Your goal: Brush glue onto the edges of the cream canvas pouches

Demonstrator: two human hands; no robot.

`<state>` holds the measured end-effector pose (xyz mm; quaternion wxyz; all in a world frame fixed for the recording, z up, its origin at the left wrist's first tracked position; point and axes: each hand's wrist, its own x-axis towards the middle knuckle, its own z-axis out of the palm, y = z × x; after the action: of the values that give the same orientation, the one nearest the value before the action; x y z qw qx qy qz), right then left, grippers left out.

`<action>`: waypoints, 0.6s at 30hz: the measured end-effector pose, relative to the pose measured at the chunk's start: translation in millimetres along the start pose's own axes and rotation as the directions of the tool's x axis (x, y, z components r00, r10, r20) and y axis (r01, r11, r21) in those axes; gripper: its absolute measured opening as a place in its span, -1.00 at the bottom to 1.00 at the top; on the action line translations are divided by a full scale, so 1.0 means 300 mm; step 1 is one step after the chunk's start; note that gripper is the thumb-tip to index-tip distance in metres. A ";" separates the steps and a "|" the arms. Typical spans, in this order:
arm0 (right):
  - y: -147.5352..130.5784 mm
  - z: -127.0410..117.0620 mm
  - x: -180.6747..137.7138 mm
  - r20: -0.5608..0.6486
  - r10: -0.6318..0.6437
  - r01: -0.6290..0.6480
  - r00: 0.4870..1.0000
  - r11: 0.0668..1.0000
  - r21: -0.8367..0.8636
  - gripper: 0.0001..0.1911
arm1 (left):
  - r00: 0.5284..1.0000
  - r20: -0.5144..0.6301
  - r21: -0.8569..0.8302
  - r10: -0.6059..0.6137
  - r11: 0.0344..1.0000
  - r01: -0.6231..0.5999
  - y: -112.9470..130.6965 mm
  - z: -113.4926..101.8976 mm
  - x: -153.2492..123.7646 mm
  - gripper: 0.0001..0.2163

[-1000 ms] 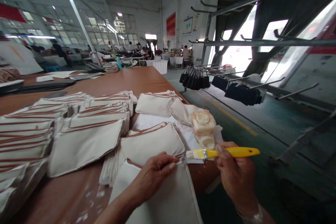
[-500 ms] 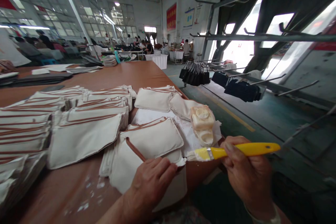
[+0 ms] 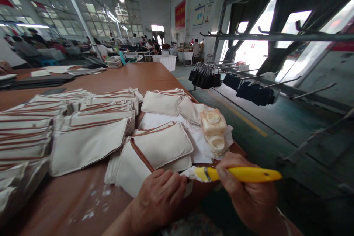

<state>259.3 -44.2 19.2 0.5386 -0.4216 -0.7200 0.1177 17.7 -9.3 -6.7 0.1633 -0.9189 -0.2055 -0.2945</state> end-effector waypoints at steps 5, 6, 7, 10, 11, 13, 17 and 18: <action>0.019 0.018 -0.020 -0.056 0.035 -0.039 0.998 0.996 -0.081 -0.90 | 0.999 0.051 -0.004 -0.011 1.000 0.011 -0.001 0.004 -0.012 -0.81; 0.022 0.019 -0.023 -0.091 0.046 -0.054 0.995 0.995 -0.084 -0.90 | 0.999 0.043 -0.002 -0.010 1.000 0.010 -0.001 0.006 -0.016 -0.80; 0.023 0.021 -0.025 -0.101 0.038 -0.046 0.994 0.996 -0.079 -0.90 | 0.999 0.031 0.001 -0.011 1.000 0.011 -0.001 0.008 -0.020 -0.79; 0.027 0.017 -0.030 -0.022 -0.022 0.020 1.000 0.996 -0.083 -0.88 | 1.000 0.019 0.004 -0.017 1.000 0.017 -0.002 0.019 -0.031 -0.74; 0.031 0.007 -0.032 -0.020 -0.031 0.028 0.999 0.993 -0.119 -0.89 | 0.999 0.034 0.000 -0.020 1.000 0.020 -0.004 0.022 -0.031 -0.74; 0.046 -0.032 -0.037 -0.118 0.018 -0.042 0.993 0.978 -0.205 -0.89 | 0.998 0.056 -0.023 -0.026 0.999 0.027 -0.014 0.020 -0.020 -0.78; 0.093 -0.141 -0.049 -0.392 0.211 -0.300 0.895 0.937 -0.180 -0.74 | 0.992 -0.041 -0.194 -0.116 0.975 0.106 -0.071 -0.047 0.085 -0.78; 0.106 -0.162 -0.052 -0.420 0.244 -0.335 0.874 0.929 -0.157 -0.71 | 0.988 -0.056 -0.285 -0.145 0.951 0.123 -0.095 -0.081 0.125 -0.74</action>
<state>318.1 -49.9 7.7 0.5969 -0.5982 -0.5339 0.0284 20.7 15.6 40.0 0.0186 -0.9048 -0.2173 -0.3657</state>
